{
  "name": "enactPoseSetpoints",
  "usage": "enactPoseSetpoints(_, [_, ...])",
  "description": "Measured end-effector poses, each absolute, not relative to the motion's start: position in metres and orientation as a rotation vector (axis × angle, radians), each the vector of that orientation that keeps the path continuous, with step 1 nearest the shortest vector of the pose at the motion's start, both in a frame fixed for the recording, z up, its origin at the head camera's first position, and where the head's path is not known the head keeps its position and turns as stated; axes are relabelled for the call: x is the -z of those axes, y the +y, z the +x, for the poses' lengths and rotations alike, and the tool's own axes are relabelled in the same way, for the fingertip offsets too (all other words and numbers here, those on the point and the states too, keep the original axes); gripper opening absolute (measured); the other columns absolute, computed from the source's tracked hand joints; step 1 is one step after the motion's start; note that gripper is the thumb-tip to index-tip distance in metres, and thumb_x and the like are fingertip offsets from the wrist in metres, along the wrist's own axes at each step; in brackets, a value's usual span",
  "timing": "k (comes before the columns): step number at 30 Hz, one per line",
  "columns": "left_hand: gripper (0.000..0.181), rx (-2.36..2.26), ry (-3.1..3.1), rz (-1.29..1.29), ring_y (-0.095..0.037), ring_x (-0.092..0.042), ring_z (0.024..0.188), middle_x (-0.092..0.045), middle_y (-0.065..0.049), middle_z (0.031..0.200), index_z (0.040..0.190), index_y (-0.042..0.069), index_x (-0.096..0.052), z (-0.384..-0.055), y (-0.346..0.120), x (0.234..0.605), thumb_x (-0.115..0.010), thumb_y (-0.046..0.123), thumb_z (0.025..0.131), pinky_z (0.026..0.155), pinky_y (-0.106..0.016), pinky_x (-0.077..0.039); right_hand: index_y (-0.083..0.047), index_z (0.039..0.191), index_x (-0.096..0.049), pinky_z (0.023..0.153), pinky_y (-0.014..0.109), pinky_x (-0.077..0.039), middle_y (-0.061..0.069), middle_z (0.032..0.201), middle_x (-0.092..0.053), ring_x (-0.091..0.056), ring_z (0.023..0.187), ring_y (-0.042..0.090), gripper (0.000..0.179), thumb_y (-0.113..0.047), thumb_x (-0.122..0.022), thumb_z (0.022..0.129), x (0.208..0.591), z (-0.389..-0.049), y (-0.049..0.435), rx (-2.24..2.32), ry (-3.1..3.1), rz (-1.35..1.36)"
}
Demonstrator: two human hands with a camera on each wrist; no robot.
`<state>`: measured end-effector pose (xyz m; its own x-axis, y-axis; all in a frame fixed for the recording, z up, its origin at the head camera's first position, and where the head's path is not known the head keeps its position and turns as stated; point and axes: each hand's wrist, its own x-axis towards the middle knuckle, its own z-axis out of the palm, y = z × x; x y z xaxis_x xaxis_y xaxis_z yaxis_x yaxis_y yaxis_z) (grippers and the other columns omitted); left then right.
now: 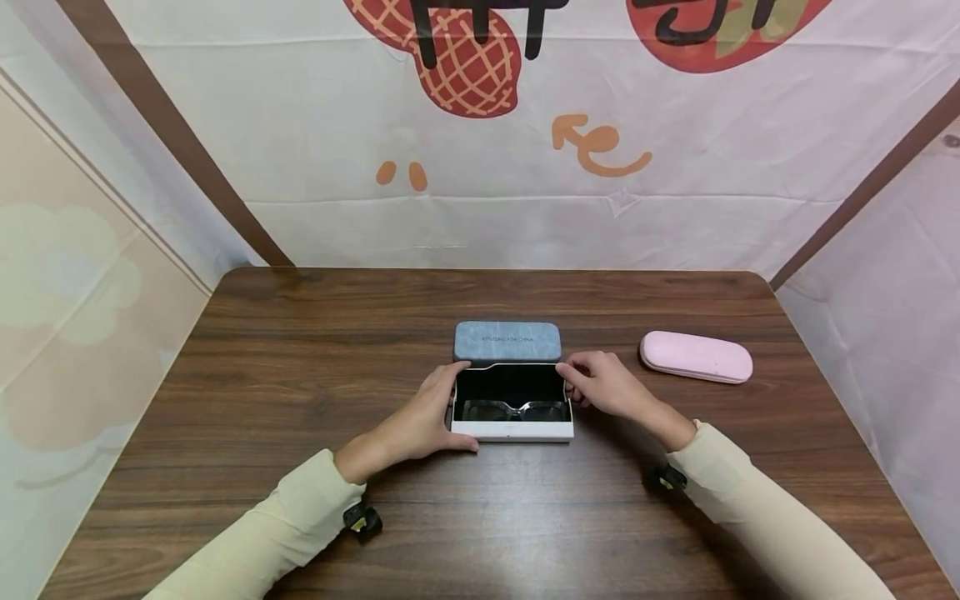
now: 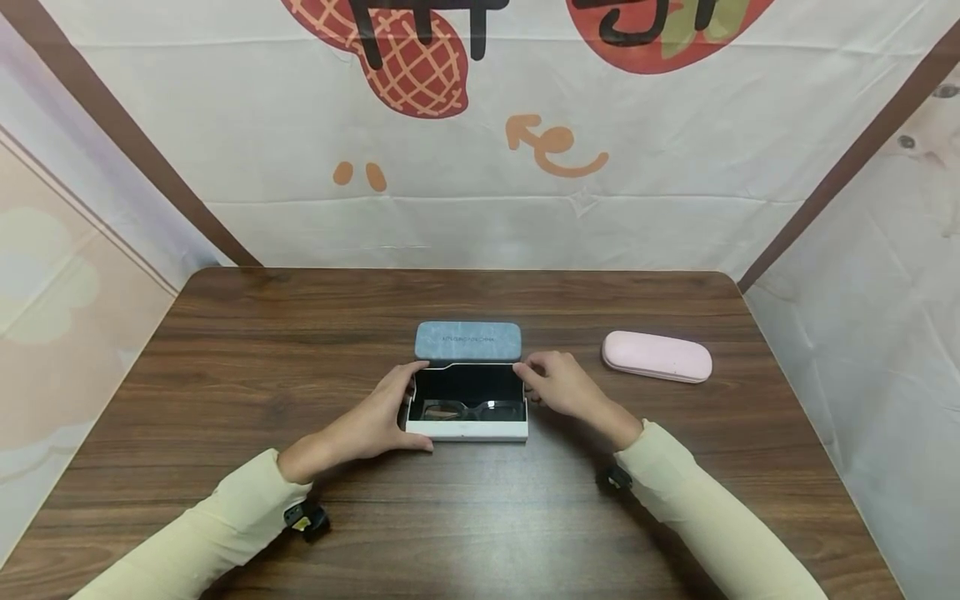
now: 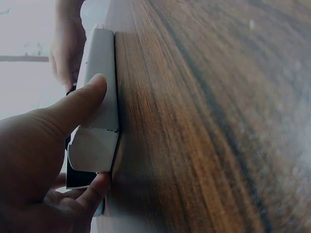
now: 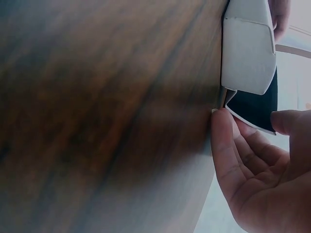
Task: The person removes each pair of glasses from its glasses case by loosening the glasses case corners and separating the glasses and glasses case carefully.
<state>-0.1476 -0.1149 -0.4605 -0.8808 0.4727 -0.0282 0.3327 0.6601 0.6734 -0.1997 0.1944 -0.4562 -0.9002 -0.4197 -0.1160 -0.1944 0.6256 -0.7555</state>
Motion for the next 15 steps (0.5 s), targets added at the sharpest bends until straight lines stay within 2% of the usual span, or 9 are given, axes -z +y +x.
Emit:
enactPoseSetpoints(3, [0.116,-1.027,2.675,0.668,-0.028,-0.048,0.116,-0.046,-0.017,0.142,0.157,0.000,-0.026,-0.1472,-0.1153,0.4592,-0.096,0.032,0.070,0.104,-0.047,-0.043,-0.006,0.083,-0.066,0.057,0.030,-0.056,0.005,0.068,-0.065,-0.063,0.062,0.015,0.035,-0.029,-0.055,0.107,0.4572,-0.1998,0.1942,1.146,2.566,-0.493])
enactPoseSetpoints(10, [0.115,-1.023,2.664,0.676,-0.033,-0.041,0.135,-0.043,-0.019,0.147,0.157,0.000,-0.026,-0.1474,-0.1170,0.4578,-0.095,0.032,0.071,0.110,-0.051,-0.039,-0.006,0.083,-0.066,0.057,0.030,-0.056,0.004,0.068,-0.065,-0.063,0.061,0.015,0.035,-0.029,-0.055,0.107,0.4568,-0.1989,0.1935,1.143,2.568,-0.483])
enactPoseSetpoints(15, [0.115,-1.020,2.659,0.679,-0.033,-0.041,0.135,-0.043,-0.019,0.148,0.157,0.000,-0.026,-0.1466,-0.1183,0.4584,-0.096,0.032,0.071,0.110,-0.051,-0.039,-0.006,0.084,-0.066,0.057,0.030,-0.056,0.005,0.068,-0.064,-0.063,0.062,0.016,0.034,-0.028,-0.056,0.107,0.4551,-0.1955,0.1928,1.152,2.559,-0.483])
